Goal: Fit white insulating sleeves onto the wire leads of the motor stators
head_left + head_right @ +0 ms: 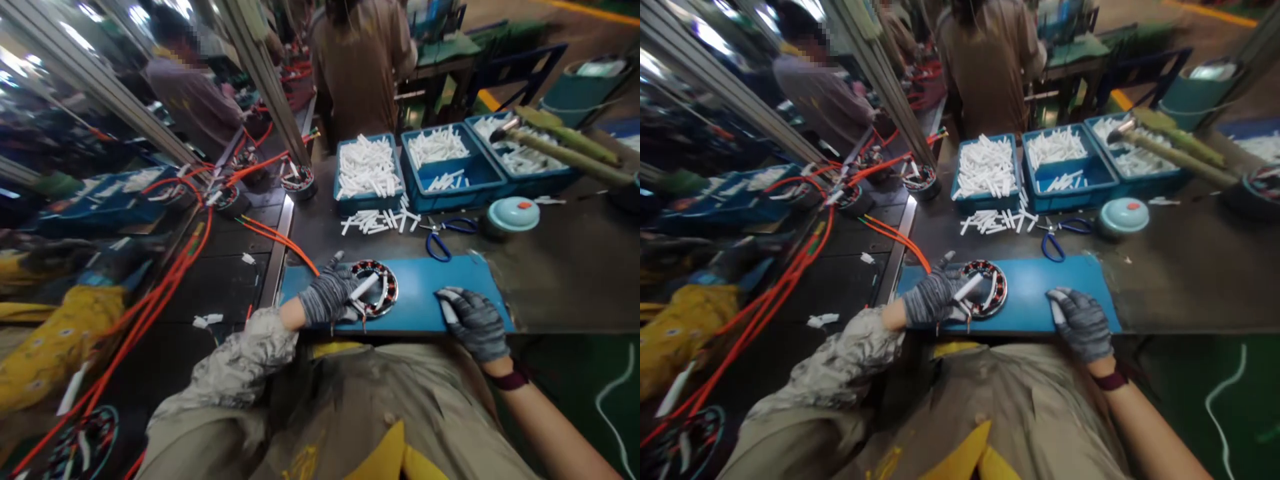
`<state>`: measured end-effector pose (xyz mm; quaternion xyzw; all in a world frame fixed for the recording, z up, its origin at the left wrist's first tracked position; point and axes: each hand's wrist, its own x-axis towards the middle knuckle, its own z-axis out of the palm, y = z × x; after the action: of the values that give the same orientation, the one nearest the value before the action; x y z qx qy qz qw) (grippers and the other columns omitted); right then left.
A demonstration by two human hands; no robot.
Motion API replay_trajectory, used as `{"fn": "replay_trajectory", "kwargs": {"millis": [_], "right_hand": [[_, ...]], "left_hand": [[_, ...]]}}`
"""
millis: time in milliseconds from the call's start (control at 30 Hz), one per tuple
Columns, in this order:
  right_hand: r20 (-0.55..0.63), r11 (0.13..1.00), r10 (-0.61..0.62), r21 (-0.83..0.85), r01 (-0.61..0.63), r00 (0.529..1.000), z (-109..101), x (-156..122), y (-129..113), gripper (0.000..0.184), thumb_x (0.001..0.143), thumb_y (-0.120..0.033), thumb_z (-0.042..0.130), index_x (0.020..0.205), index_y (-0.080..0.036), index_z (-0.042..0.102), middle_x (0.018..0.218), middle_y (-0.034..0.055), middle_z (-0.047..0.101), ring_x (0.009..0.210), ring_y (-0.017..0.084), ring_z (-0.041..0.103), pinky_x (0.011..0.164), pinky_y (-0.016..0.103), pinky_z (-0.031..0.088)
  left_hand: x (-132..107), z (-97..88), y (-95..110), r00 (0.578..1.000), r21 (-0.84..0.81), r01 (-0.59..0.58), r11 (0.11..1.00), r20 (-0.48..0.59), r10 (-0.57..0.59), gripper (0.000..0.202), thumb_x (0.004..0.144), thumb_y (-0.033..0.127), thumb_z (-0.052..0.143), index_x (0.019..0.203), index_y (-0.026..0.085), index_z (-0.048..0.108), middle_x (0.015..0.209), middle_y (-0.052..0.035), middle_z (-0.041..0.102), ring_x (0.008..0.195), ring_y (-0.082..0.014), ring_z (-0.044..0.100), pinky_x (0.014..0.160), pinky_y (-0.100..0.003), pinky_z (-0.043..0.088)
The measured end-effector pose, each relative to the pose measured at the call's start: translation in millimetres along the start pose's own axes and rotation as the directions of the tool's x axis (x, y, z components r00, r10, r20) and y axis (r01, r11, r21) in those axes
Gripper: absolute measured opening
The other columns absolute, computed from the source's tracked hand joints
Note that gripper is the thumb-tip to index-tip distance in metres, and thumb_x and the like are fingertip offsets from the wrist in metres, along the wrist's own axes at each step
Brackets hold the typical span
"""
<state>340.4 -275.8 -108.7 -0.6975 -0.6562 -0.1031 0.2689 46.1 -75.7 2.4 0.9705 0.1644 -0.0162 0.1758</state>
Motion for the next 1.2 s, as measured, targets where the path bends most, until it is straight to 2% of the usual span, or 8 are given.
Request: {"fn": "replay_trajectory", "kwargs": {"millis": [100, 200, 367, 600, 767, 900, 1067, 1200], "right_hand": [[0.026, 0.987, 0.076, 0.136, -0.079, 0.997, -9.8, 13.5, -7.1, 0.026, 0.100, -0.030, 0.053, 0.110, -0.021, 0.076, 0.106, 0.0094, 0.076, 0.097, 0.025, 0.072, 0.089, 0.042, 0.057], [-0.026, 0.966, 0.041, 0.255, -0.033, 0.999, -22.6, 42.6, -24.6, 0.024, 0.101, -0.032, 0.056, 0.114, -0.021, 0.073, 0.108, 0.0086, 0.075, 0.098, 0.024, 0.072, 0.088, 0.041, 0.058], [-0.049, 0.948, -0.210, 0.235, 0.216, 0.976, -33.5, 106.7, -65.3, 0.038, 0.101, -0.043, 0.057, 0.130, -0.020, 0.065, 0.118, 0.0097, 0.072, 0.106, 0.025, 0.068, 0.091, 0.041, 0.055], [0.066, 0.798, -0.598, -0.040, 0.601, 0.799, -29.5, 148.8, -79.0, 0.027, 0.105, -0.028, 0.050, 0.104, -0.018, 0.075, 0.092, 0.0073, 0.072, 0.083, 0.020, 0.057, 0.073, 0.034, 0.038], [0.259, 0.936, -0.292, 0.276, 0.218, 0.921, -32.8, 135.3, -79.1, 0.055, 0.105, -0.051, 0.042, 0.074, -0.015, 0.071, 0.067, 0.0051, 0.061, 0.064, 0.016, 0.051, 0.063, 0.031, 0.036], [0.505, 0.734, -0.003, 0.587, -0.341, 0.863, -39.2, 122.3, -81.5, 0.060, 0.099, -0.063, 0.046, 0.065, -0.018, 0.067, 0.056, 0.0015, 0.059, 0.053, 0.014, 0.050, 0.054, 0.029, 0.041], [0.471, 0.598, 0.026, 0.699, -0.391, 0.882, -43.6, 130.7, -62.9, 0.047, 0.078, -0.062, 0.078, 0.103, -0.022, 0.077, 0.100, 0.0068, 0.078, 0.091, 0.025, 0.071, 0.083, 0.037, 0.058], [0.530, 0.427, -0.244, 0.811, -0.401, 0.812, -27.7, 142.2, -55.6, 0.049, 0.092, -0.054, 0.066, 0.133, -0.029, 0.070, 0.137, 0.0050, 0.070, 0.130, 0.028, 0.062, 0.113, 0.046, 0.047]], "left_hand": [[-5.3, -15.2, 9.0, 0.996, -0.327, 0.082, 0.941, -0.013, -0.092, 0.089, 0.067, 0.055, 0.088, 0.146, 0.030, 0.055, 0.141, -0.0081, 0.066, 0.132, -0.0318, 0.060, 0.120, -0.051, 0.039], [1.0, -22.5, 25.1, 0.932, -0.461, 0.245, 0.853, -0.129, -0.338, 0.073, 0.081, 0.054, 0.079, 0.144, 0.024, 0.057, 0.136, -0.0094, 0.069, 0.123, -0.0283, 0.066, 0.108, -0.043, 0.052], [10.2, -10.1, 44.6, 0.895, -0.255, 0.331, 0.908, -0.219, -0.388, 0.035, 0.096, 0.046, 0.063, 0.119, 0.022, 0.075, 0.117, -0.0084, 0.077, 0.113, -0.0272, 0.070, 0.108, -0.043, 0.052], [-9.3, 3.1, 33.3, 0.870, -0.178, 0.374, 0.910, -0.275, -0.410, 0.032, 0.100, 0.036, 0.056, 0.124, 0.021, 0.071, 0.120, -0.0092, 0.075, 0.109, -0.0242, 0.071, 0.103, -0.038, 0.055], [7.6, 20.7, 30.5, 0.855, -0.136, 0.306, 0.942, -0.397, -0.335, 0.034, 0.105, 0.034, 0.049, 0.129, 0.019, 0.068, 0.129, -0.0089, 0.072, 0.121, -0.0226, 0.067, 0.111, -0.037, 0.051], [10.9, 27.7, 26.2, 0.885, -0.129, 0.159, 0.979, -0.420, -0.199, 0.036, 0.106, 0.036, 0.047, 0.129, 0.017, 0.068, 0.129, -0.0098, 0.072, 0.122, -0.0210, 0.067, 0.110, -0.036, 0.053], [4.2, 17.6, 19.6, 0.883, -0.232, 0.092, 0.968, -0.431, -0.187, 0.035, 0.106, 0.032, 0.047, 0.132, 0.018, 0.067, 0.127, -0.0089, 0.073, 0.121, -0.0199, 0.068, 0.110, -0.037, 0.053], [1.9, 7.4, 18.4, 0.898, -0.368, 0.101, 0.924, -0.367, -0.244, 0.033, 0.104, 0.033, 0.049, 0.126, 0.020, 0.071, 0.125, -0.0079, 0.074, 0.118, -0.0219, 0.069, 0.107, -0.039, 0.055]]}}
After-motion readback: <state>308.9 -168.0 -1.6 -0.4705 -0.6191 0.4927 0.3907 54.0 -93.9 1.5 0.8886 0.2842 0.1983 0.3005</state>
